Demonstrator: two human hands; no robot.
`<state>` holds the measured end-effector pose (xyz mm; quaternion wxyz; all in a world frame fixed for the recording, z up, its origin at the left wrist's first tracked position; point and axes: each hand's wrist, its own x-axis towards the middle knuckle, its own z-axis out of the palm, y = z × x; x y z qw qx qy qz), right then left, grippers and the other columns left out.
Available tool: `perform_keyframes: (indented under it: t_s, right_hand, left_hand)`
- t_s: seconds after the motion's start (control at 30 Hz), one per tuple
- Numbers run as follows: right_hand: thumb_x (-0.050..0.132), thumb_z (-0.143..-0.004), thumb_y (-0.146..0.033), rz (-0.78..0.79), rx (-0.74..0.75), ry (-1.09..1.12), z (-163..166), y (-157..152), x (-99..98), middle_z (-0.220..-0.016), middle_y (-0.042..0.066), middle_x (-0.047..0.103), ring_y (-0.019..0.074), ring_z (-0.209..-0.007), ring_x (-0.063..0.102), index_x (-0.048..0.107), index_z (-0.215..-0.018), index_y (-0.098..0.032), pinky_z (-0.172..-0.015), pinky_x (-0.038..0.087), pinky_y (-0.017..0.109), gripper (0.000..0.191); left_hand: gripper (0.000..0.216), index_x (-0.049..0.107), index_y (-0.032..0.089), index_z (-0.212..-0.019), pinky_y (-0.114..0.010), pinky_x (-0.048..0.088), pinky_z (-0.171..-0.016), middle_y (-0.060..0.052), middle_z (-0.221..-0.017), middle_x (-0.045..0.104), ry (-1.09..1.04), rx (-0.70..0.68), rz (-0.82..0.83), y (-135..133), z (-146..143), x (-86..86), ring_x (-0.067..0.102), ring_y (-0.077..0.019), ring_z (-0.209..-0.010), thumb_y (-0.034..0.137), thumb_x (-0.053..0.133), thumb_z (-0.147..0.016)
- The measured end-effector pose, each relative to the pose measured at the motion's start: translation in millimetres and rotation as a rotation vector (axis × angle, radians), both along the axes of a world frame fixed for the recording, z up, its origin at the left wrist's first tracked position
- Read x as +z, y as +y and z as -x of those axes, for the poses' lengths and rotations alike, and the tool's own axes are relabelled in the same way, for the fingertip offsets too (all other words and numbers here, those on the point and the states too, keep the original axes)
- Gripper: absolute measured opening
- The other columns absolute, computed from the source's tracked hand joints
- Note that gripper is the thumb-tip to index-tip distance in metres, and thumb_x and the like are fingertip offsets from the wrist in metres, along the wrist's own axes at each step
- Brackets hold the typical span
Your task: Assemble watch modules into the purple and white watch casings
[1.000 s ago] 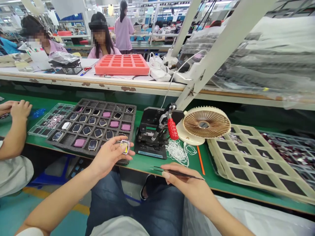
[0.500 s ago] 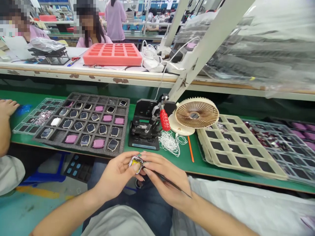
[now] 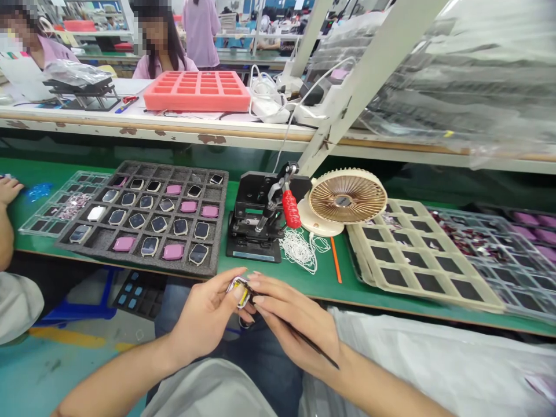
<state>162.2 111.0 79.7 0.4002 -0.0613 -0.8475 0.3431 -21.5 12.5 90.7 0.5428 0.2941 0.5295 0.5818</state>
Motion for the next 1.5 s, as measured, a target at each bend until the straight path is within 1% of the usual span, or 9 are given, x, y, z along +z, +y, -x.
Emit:
perform_keyframes:
  t_s: [0.2, 0.43, 0.67, 0.93, 1.0, 1.1, 1.2, 1.3, 1.5]
  right_hand:
    - [0.061, -0.096, 0.003, -0.037, 0.002, -0.070, -1, -1, 2.5, -0.143, 0.010, 0.068, 0.0270, -0.135, 0.065, 0.063, -0.145, -0.024, -0.116, 0.056, 0.048, 0.055]
    - [0.062, -0.094, 0.007, -0.067, 0.019, -0.056, 1, 0, 0.9, -0.141, 0.014, 0.069, 0.0285, -0.137, 0.063, 0.067, -0.138, -0.015, -0.119, 0.054, 0.048, 0.050]
    - [0.062, -0.093, 0.009, -0.082, 0.024, -0.060, 1, 0, -0.2, -0.142, 0.016, 0.068, 0.0279, -0.137, 0.063, 0.065, -0.140, -0.012, -0.119, 0.054, 0.046, 0.052]
    - [0.061, -0.093, 0.009, -0.153, 0.044, -0.093, 3, 1, -2.4, -0.145, 0.017, 0.065, 0.0276, -0.139, 0.060, 0.063, -0.141, -0.012, -0.120, 0.053, 0.049, 0.052]
    - [0.059, -0.093, 0.009, -0.154, 0.059, -0.097, 2, 2, -5.0, -0.145, 0.017, 0.065, 0.0274, -0.139, 0.060, 0.062, -0.142, -0.011, -0.120, 0.053, 0.049, 0.052]
    - [0.059, -0.094, 0.008, -0.169, 0.064, -0.094, 1, 2, -9.0, -0.146, 0.017, 0.064, 0.0278, -0.140, 0.060, 0.061, -0.143, -0.011, -0.121, 0.052, 0.051, 0.052]
    - [0.061, -0.094, 0.007, -0.187, 0.031, -0.083, 2, 1, -11.2, -0.145, 0.017, 0.065, 0.0281, -0.140, 0.060, 0.062, -0.142, -0.011, -0.121, 0.052, 0.051, 0.051]
    - [0.062, -0.093, 0.007, -0.174, 0.023, -0.074, 3, 0, -10.8, -0.143, 0.016, 0.067, 0.0275, -0.137, 0.062, 0.062, -0.141, -0.011, -0.120, 0.053, 0.050, 0.052]
    - [0.062, -0.093, 0.008, -0.142, 0.035, -0.076, 4, 1, -8.9, -0.142, 0.015, 0.068, 0.0269, -0.137, 0.063, 0.063, -0.142, -0.013, -0.119, 0.055, 0.047, 0.053]
  left_hand:
    - [0.053, 0.075, 0.025, -0.132, -0.040, 0.071, -0.077, -0.008, -0.104, 0.083, 0.031, -0.005, 0.020, -3, 2, -1.4, 0.080, -0.0231, -0.074, 0.053, 0.081, -0.087]
    - [0.059, 0.068, 0.016, -0.141, -0.039, 0.070, -0.084, -0.008, -0.104, 0.084, 0.047, -0.022, 0.037, -5, 4, -3.7, 0.080, -0.0217, -0.079, 0.048, 0.076, -0.092]
    - [0.053, 0.067, 0.019, -0.143, -0.038, 0.069, -0.087, -0.007, -0.113, 0.083, 0.075, -0.039, 0.028, -6, 4, -11.4, 0.080, -0.0224, -0.087, 0.042, 0.073, -0.096]
    - [0.043, 0.072, 0.022, -0.139, -0.034, 0.068, -0.088, -0.009, -0.124, 0.080, 0.366, 0.043, 0.002, -10, 4, -17.7, 0.081, -0.0248, -0.095, 0.034, 0.070, -0.097]
    - [0.044, 0.072, 0.021, -0.139, -0.035, 0.068, -0.088, -0.009, -0.121, 0.081, 0.306, 0.030, 0.019, -9, 4, -16.9, 0.081, -0.0248, -0.095, 0.035, 0.071, -0.096]
    - [0.051, 0.070, 0.018, -0.140, -0.038, 0.069, -0.088, -0.010, -0.115, 0.082, 0.094, -0.004, 0.047, -6, 4, -14.1, 0.080, -0.0251, -0.095, 0.041, 0.074, -0.094]
    - [0.060, 0.070, 0.015, -0.138, -0.039, 0.070, -0.083, -0.012, -0.116, 0.082, -0.052, 0.018, 0.068, -3, 3, -11.0, 0.080, -0.0263, -0.095, 0.046, 0.081, -0.088]
    - [0.061, 0.071, 0.015, -0.136, -0.038, 0.070, -0.082, -0.012, -0.117, 0.082, -0.074, 0.035, 0.068, -3, 2, -10.6, 0.080, -0.0252, -0.094, 0.047, 0.084, -0.085]
    - [0.054, 0.070, 0.018, -0.139, -0.036, 0.069, -0.086, -0.009, -0.113, 0.083, 0.019, 0.022, 0.043, -6, 1, -18.8, 0.080, -0.0216, -0.087, 0.043, 0.078, -0.092]
